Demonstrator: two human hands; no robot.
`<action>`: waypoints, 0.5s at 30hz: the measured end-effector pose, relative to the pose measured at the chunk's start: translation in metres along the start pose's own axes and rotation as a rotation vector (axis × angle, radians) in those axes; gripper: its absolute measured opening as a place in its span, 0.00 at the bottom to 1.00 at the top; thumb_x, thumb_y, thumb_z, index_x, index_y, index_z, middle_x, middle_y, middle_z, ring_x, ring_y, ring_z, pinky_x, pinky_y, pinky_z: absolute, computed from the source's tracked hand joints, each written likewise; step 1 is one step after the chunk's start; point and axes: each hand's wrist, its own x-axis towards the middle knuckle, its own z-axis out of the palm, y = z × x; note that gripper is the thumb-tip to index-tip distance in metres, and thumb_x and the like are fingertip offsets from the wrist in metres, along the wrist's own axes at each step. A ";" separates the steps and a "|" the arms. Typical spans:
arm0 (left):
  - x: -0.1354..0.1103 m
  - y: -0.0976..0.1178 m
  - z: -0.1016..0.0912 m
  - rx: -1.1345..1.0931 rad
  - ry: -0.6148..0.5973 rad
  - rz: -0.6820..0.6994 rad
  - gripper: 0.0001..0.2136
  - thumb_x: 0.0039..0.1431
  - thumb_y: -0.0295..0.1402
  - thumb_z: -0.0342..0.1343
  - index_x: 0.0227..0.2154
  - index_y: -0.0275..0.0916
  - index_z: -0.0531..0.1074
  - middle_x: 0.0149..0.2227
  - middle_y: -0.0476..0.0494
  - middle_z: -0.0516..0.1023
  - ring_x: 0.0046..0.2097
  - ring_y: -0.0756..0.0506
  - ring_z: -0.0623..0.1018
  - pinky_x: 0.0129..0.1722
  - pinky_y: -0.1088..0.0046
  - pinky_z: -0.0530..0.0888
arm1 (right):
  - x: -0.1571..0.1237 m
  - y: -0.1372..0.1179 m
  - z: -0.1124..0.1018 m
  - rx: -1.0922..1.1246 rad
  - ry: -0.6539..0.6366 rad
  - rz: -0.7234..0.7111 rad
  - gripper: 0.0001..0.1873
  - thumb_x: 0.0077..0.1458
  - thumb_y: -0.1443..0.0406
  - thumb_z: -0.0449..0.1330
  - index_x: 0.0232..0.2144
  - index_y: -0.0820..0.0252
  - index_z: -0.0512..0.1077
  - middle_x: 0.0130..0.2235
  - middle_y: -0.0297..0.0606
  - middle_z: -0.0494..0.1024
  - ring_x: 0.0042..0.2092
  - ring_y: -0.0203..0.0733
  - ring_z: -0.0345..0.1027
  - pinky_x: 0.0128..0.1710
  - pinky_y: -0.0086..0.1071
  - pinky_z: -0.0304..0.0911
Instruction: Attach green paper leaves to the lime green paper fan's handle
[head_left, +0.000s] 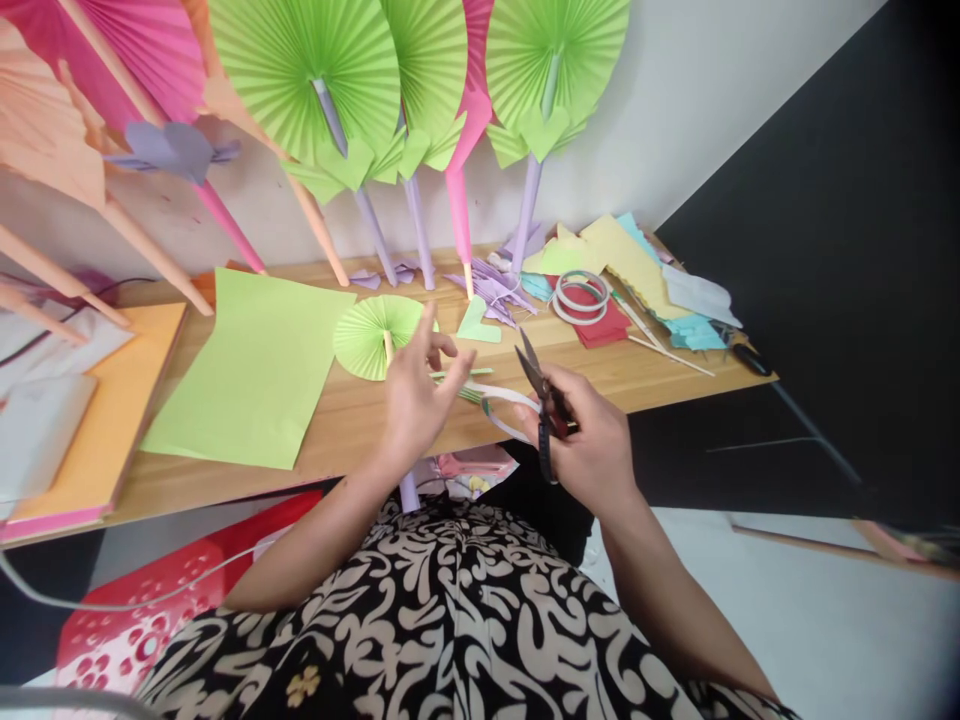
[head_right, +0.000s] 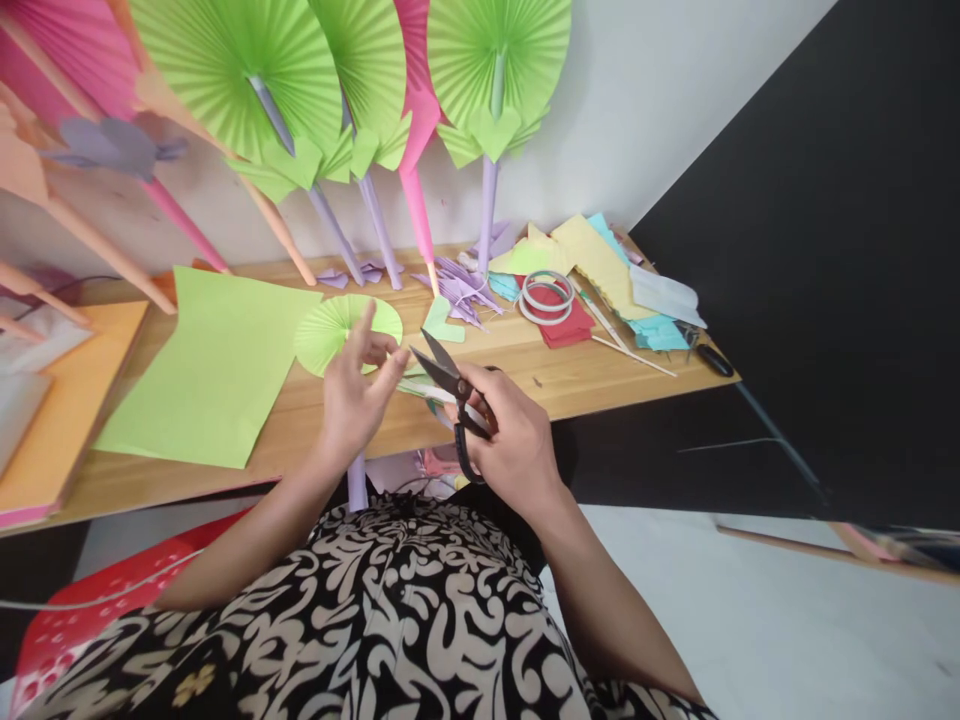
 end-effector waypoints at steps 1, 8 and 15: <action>0.003 -0.002 -0.004 0.011 -0.006 -0.029 0.17 0.66 0.43 0.57 0.52 0.41 0.77 0.35 0.46 0.78 0.36 0.47 0.74 0.42 0.69 0.69 | 0.001 0.001 -0.003 -0.009 -0.004 -0.002 0.18 0.58 0.58 0.66 0.51 0.50 0.77 0.35 0.33 0.79 0.31 0.37 0.71 0.33 0.29 0.70; 0.006 -0.005 -0.013 -0.224 -0.274 -0.177 0.21 0.66 0.51 0.52 0.34 0.38 0.79 0.36 0.43 0.80 0.40 0.45 0.75 0.43 0.71 0.69 | 0.008 0.010 -0.029 -0.087 -0.018 -0.020 0.23 0.56 0.53 0.67 0.52 0.52 0.76 0.38 0.37 0.81 0.34 0.41 0.75 0.36 0.33 0.72; 0.005 0.004 -0.004 -0.372 -0.381 -0.261 0.19 0.61 0.49 0.56 0.25 0.38 0.71 0.27 0.49 0.71 0.32 0.49 0.68 0.35 0.73 0.66 | 0.010 0.007 -0.039 -0.225 -0.073 -0.111 0.19 0.58 0.56 0.65 0.52 0.50 0.76 0.37 0.37 0.81 0.32 0.40 0.73 0.36 0.33 0.72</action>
